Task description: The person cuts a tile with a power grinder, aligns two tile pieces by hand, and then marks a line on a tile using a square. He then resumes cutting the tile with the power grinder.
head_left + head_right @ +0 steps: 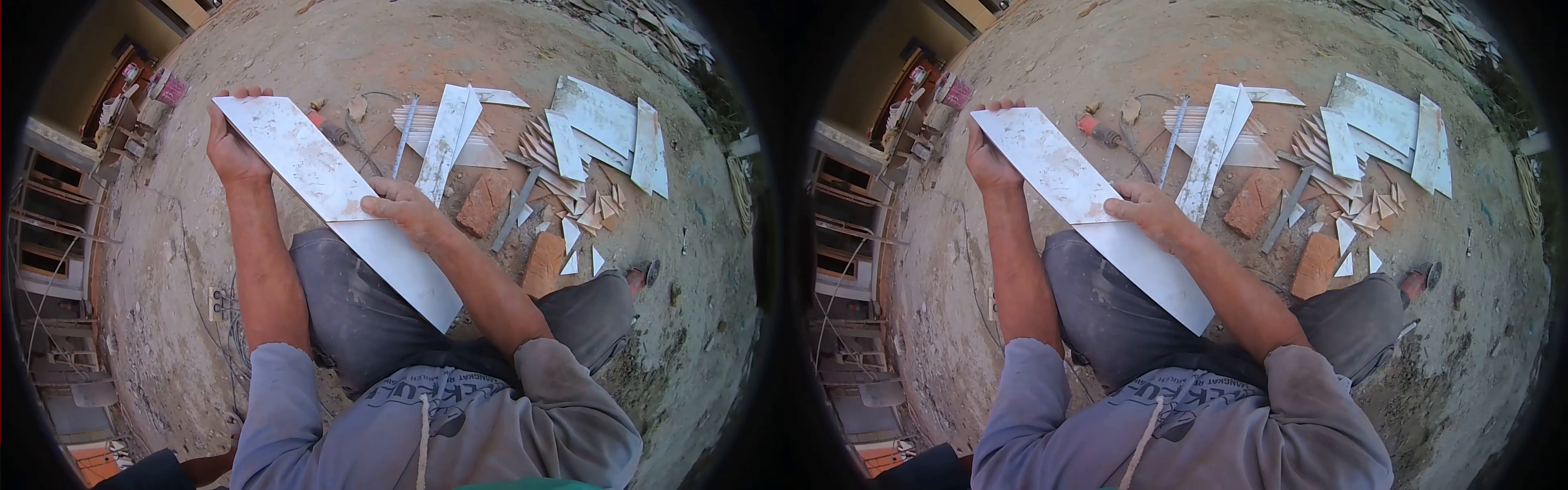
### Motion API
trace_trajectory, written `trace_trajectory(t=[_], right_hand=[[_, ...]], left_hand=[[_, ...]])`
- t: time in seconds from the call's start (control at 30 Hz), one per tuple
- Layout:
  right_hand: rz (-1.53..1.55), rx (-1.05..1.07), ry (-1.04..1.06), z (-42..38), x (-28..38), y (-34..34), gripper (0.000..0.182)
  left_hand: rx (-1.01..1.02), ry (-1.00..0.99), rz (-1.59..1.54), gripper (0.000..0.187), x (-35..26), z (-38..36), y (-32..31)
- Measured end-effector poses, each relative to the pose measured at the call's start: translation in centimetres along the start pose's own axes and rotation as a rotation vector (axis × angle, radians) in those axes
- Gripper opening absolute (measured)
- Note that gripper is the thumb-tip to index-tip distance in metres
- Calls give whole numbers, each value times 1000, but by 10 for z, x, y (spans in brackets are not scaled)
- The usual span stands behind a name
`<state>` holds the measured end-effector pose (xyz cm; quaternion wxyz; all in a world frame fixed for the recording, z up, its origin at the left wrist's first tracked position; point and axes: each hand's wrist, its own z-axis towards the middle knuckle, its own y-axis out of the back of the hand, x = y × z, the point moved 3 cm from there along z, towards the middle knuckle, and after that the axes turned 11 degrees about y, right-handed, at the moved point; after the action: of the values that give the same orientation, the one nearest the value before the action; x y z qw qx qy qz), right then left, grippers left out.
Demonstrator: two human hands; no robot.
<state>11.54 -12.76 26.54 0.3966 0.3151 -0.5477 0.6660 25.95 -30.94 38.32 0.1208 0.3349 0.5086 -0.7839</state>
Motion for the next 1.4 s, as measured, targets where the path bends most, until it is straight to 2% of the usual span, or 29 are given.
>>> trace_trajectory(t=[0.07, 0.1, 0.13, 0.2, 0.33, 0.43, 0.53, 0.8, 1.23, 1.27, 1.33, 1.4], right_hand=[[-14, 5, -21, 1, -3, 2, 42], [-24, 19, -44, 1, -6, 4, 42], [-27, 10, -45, 2, -8, 6, 42], [29, 65, -35, 3, -12, 7, 51], [45, 74, -12, 6, -20, 9, 52], [39, 64, -27, 5, -19, 9, 52], [33, 71, -30, 6, -19, 9, 51], [64, 54, -29, 3, -19, 7, 58], [29, 100, -40, 4, -24, 12, 56], [61, 67, -29, 3, -28, 14, 56], [107, 22, -67, 1, -15, 5, 52], [101, -11, -62, 0, -9, 1, 47]], left_hand=[[-41, 2, 6, 27, -2, 0, 3], [61, 30, -29, 27, -3, 3, 10], [64, 37, -34, 27, -5, 5, 11], [-38, 1, 13, 27, -6, 6, 15], [-78, -20, 37, 27, -7, 6, 15], [17, 11, 5, 24, -7, 7, 17], [-52, -38, 21, 21, -5, 3, 12], [-16, 6, -14, 19, -13, 9, 28], [-47, 2, -74, 20, -8, 7, 28], [-145, -2, -51, 20, -6, 5, 21], [-166, -17, -34, 21, -4, 3, 13], [-76, -18, -17, 30, -2, 2, 13]])
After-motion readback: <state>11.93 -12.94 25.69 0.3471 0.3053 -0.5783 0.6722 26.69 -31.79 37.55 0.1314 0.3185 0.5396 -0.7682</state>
